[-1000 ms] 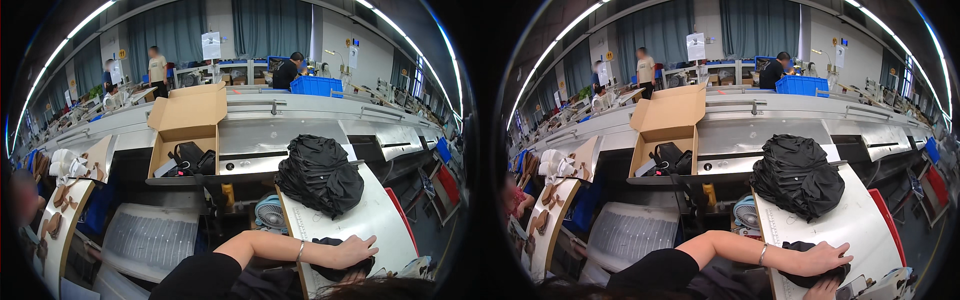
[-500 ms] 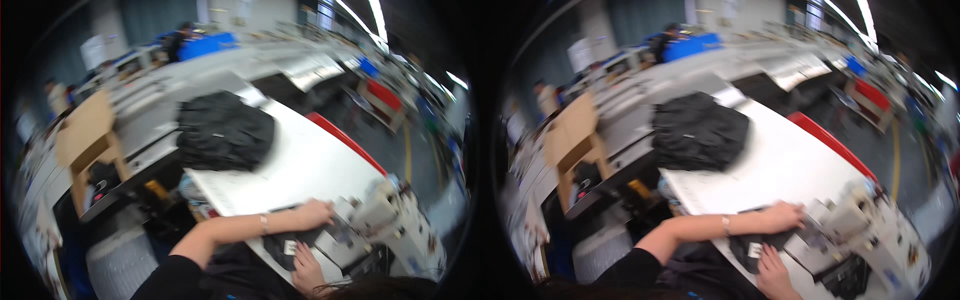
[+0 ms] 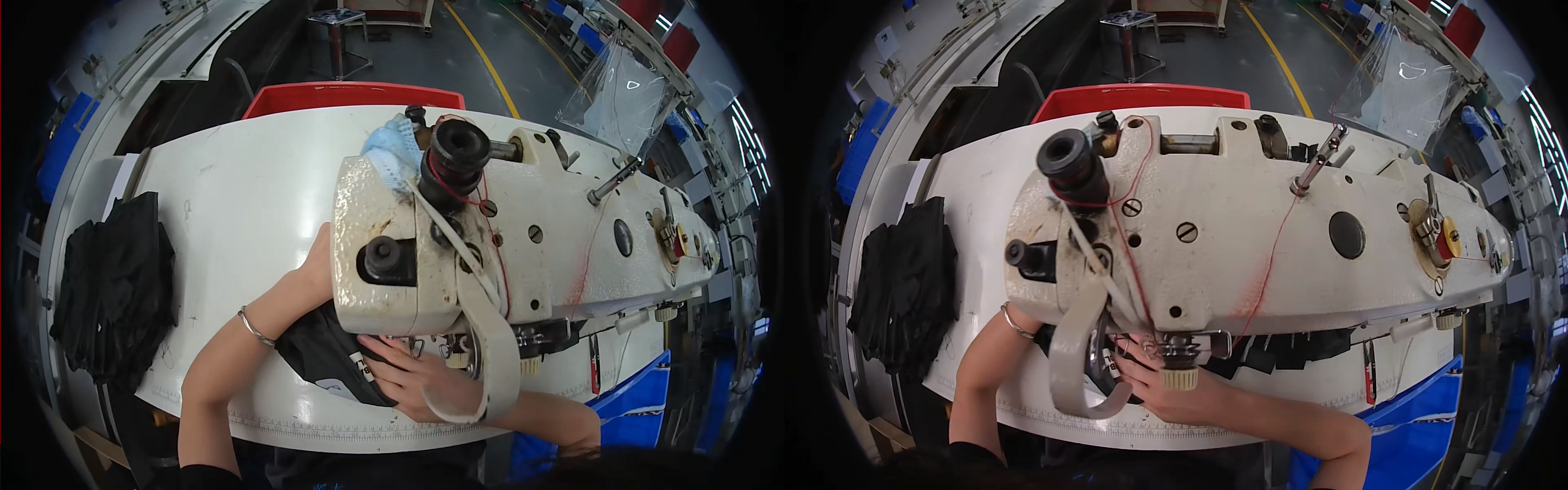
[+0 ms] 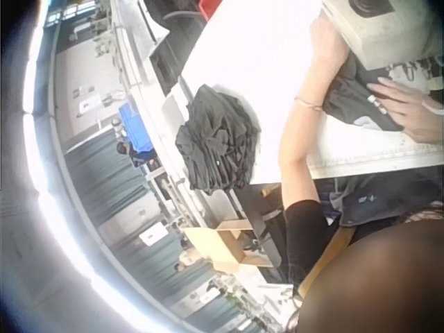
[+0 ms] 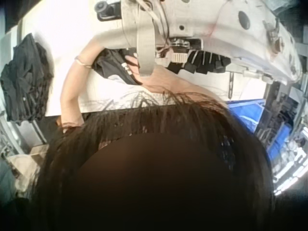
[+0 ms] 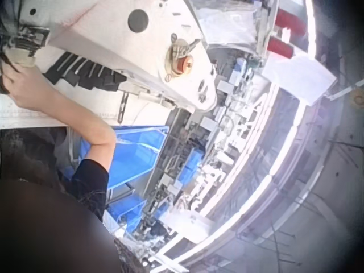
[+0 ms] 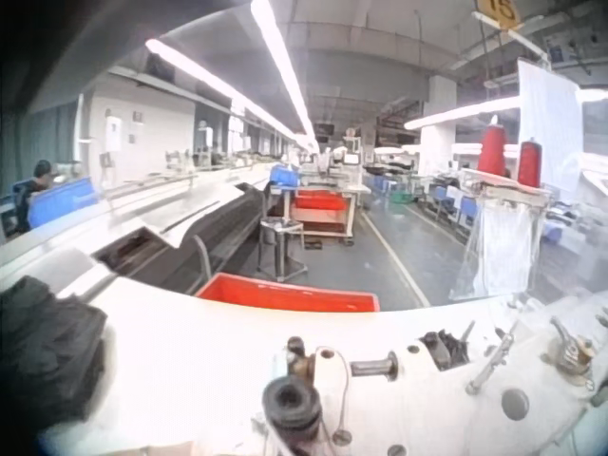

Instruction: Sewing a piece of black fabric or leather on an industrial sewing machine.

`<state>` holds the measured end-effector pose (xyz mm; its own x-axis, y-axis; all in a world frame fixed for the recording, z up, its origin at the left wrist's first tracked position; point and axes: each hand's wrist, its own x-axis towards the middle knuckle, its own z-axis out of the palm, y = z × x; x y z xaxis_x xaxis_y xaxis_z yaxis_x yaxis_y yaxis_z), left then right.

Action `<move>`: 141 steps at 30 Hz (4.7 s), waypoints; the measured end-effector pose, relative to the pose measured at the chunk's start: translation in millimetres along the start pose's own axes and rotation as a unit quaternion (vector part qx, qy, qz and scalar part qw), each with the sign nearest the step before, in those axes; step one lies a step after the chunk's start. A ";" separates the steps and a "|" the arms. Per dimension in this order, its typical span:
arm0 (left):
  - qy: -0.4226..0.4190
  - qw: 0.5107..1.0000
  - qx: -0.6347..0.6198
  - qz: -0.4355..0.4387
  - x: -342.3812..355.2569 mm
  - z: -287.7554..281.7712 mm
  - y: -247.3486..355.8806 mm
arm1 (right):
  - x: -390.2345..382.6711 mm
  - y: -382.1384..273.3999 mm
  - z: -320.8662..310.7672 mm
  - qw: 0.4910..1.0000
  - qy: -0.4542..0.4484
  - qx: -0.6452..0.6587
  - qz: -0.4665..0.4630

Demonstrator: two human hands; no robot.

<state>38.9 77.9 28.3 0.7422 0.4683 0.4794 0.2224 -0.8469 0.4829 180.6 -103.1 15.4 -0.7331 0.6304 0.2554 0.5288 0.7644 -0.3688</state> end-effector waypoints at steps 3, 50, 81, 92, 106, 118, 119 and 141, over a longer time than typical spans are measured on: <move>-0.015 1.000 -0.017 0.004 8.4 2.7 1.1 | 2.3 0.6 -0.1 0.992 0.010 -0.124 -0.032; -0.285 0.935 -0.158 -0.141 -2.8 56.1 147.0 | -83.2 158.9 -49.4 0.879 0.326 -0.095 0.335; -0.080 0.995 0.013 -0.058 69.8 131.1 127.4 | -134.9 -123.5 -112.3 0.626 0.324 0.549 0.449; -0.061 0.770 -0.563 -0.295 -115.6 -48.1 197.1 | -80.9 -151.9 -40.4 0.712 0.161 0.601 0.324; 0.136 0.804 -0.521 -0.253 -168.7 -17.1 196.6 | -2.7 -149.6 25.9 0.825 0.453 0.259 0.217; 0.576 0.513 -0.521 -0.365 -265.8 -75.6 151.7 | -122.1 -164.2 -3.9 0.504 0.727 0.433 0.174; 0.561 0.539 -0.530 -0.337 -268.0 -80.8 158.8 | -124.8 -173.0 -9.3 0.474 0.741 0.429 0.204; -0.165 0.906 0.387 0.031 -96.8 -15.5 163.3 | -34.9 -79.6 -3.4 0.908 0.266 0.174 0.275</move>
<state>-6.4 -101.8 72.1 0.8890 0.4208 0.1809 0.4557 -0.8517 -0.2585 165.6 -185.5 38.9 -0.0402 0.9501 0.3092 0.5176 0.2845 -0.8069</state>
